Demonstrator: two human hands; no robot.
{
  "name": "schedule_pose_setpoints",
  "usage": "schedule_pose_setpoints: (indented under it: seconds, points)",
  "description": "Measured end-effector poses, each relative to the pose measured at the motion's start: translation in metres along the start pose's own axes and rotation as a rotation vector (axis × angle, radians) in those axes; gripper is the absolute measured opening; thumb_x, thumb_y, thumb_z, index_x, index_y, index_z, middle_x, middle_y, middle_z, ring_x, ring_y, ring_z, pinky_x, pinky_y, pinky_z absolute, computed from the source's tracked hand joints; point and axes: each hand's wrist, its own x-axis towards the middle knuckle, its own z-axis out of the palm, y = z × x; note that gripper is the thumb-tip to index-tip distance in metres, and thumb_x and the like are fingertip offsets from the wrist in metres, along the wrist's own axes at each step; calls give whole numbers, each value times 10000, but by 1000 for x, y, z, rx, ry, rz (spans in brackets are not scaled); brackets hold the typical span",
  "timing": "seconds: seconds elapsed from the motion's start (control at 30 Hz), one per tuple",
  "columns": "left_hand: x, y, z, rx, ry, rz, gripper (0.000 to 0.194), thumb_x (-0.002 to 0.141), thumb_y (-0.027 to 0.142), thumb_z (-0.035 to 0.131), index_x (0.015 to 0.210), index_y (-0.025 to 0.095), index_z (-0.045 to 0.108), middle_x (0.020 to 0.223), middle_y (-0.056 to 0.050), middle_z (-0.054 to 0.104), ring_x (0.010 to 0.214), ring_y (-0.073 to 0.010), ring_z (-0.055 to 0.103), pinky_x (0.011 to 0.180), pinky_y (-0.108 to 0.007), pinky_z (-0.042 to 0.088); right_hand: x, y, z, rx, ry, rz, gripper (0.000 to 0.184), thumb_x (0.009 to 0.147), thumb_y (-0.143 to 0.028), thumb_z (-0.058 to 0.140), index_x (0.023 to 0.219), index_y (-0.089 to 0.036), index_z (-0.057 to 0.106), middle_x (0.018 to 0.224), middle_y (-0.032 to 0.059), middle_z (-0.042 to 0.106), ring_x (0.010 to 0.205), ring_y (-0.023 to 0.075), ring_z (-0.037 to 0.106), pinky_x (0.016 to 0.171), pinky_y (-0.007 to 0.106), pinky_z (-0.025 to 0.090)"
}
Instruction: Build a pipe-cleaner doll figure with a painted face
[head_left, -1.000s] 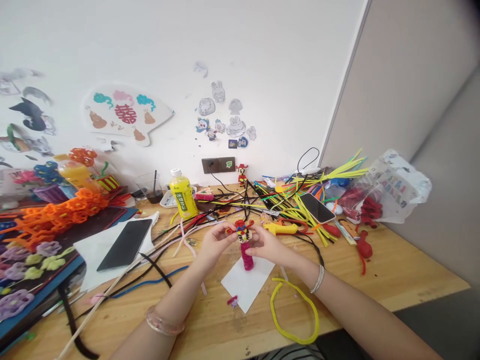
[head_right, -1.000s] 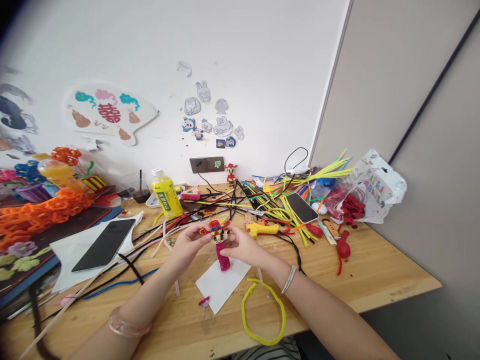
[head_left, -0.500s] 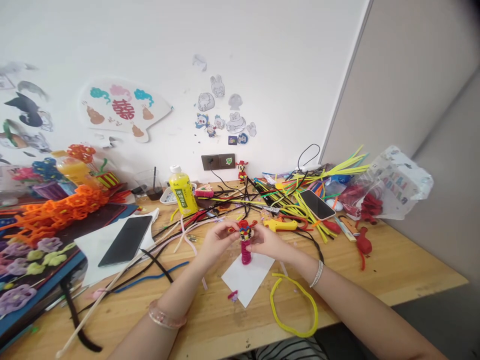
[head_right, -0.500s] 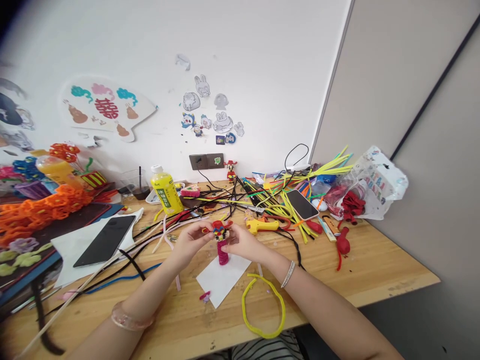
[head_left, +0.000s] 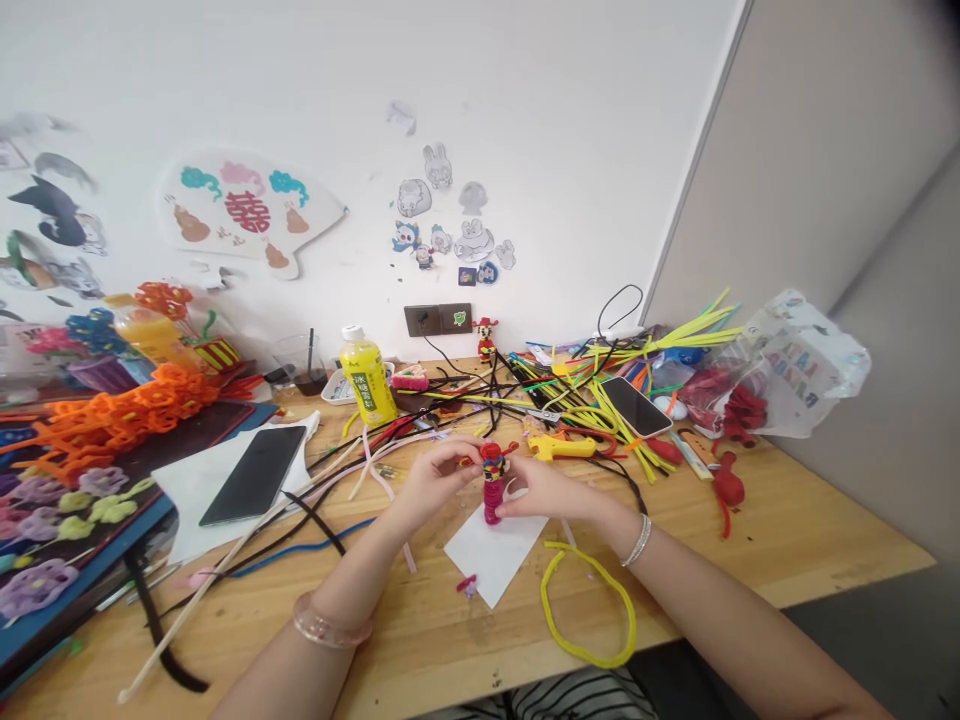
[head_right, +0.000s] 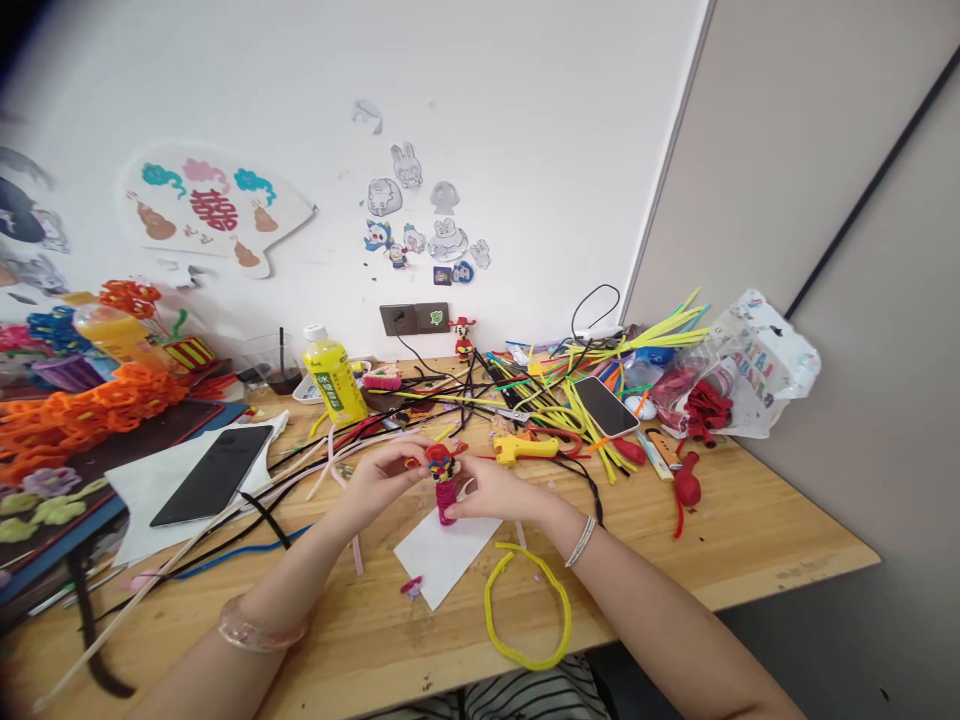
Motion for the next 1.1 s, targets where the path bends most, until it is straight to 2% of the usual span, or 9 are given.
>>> schedule_pose_setpoints:
  seconds: [0.1, 0.23, 0.4, 0.53, 0.63, 0.8, 1.1]
  points:
    - [-1, 4, 1, -4, -45, -3, 46, 657, 221, 667, 666, 177, 655, 929, -92, 628, 896, -215, 565, 812, -329, 420, 0, 2, 1, -139, -81, 19, 253, 611, -183, 680, 842, -163, 578, 811, 21, 606, 715, 161, 564, 645, 285, 453]
    - [-2, 6, 2, -20, -63, -17, 60, 653, 230, 671, 665, 174, 652, 938, -98, 624, 882, -215, 571, 797, -330, 429, -1, 0, 1, -157, -91, 12, 192, 632, -197, 664, 803, -162, 586, 780, 18, 614, 696, 155, 566, 620, 264, 449]
    - [0, 2, 0, -37, 5, -35, 73, 635, 223, 684, 666, 171, 643, 889, -77, 628, 873, -206, 558, 809, -323, 410, -1, 1, 1, -152, -87, -25, 263, 647, -202, 663, 892, -157, 579, 850, 26, 618, 746, 152, 568, 654, 253, 450]
    - [1, 0, -2, -61, 76, -61, 93, 603, 206, 705, 659, 166, 641, 819, -53, 625, 831, -191, 551, 787, -302, 403, 0, 4, 4, -181, -57, -17, 161, 681, -177, 624, 837, -145, 602, 802, 27, 622, 714, 153, 563, 639, 255, 442]
    - [2, -3, -3, -98, 142, -85, 107, 597, 202, 709, 661, 173, 629, 759, -17, 612, 758, -158, 548, 726, -266, 415, 0, 0, 6, -167, -32, -25, 148, 721, -168, 580, 867, -150, 598, 837, 32, 621, 748, 158, 563, 668, 266, 442]
    - [3, -9, -8, -190, 269, -118, 139, 649, 245, 671, 750, 205, 586, 707, 41, 565, 617, -90, 508, 600, -206, 402, -1, -8, 6, -42, 43, -35, 240, 804, -261, 497, 1009, -146, 546, 943, 63, 595, 830, 169, 558, 703, 282, 447]
    - [4, -5, -5, -272, 318, -134, 174, 631, 236, 686, 757, 185, 575, 689, 37, 549, 606, -82, 494, 596, -201, 398, -2, 0, 13, 148, 109, -25, 289, 786, -314, 536, 1027, -153, 542, 921, 55, 579, 787, 158, 553, 667, 276, 442]
